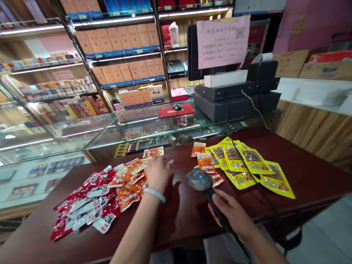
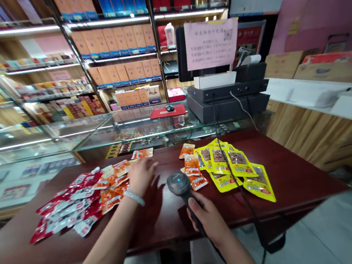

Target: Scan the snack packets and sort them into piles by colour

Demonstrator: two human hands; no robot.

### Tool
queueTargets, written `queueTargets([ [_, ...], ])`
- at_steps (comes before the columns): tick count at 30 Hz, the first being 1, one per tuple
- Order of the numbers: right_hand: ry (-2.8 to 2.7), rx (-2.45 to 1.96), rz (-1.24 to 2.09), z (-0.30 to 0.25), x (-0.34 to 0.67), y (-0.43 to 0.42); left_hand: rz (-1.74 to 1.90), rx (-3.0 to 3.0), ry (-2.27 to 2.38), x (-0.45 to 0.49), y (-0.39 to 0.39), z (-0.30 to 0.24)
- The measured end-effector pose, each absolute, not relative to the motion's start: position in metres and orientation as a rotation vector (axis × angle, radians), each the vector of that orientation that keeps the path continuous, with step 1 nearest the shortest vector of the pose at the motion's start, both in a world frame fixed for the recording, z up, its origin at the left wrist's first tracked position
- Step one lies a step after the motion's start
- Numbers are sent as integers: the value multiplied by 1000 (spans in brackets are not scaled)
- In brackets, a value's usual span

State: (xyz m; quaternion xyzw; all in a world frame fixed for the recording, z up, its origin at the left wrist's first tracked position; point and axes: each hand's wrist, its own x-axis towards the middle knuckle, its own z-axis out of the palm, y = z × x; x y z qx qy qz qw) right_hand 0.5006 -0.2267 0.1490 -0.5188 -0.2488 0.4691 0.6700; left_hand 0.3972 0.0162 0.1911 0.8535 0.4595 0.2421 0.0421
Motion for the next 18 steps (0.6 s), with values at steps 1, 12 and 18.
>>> queueTargets([
  [1, -542, -1179, 1036, 148, 504, -230, 643, 2609, 1336, 416, 5, 188],
  [12, -370, -1241, 817, 147, 540, -269, 377, 2538, 1297, 523, -36, 163],
  [18, -487, -1231, 823, 168, 553, -249, 589, 2221, 1190, 489, -2, 161],
])
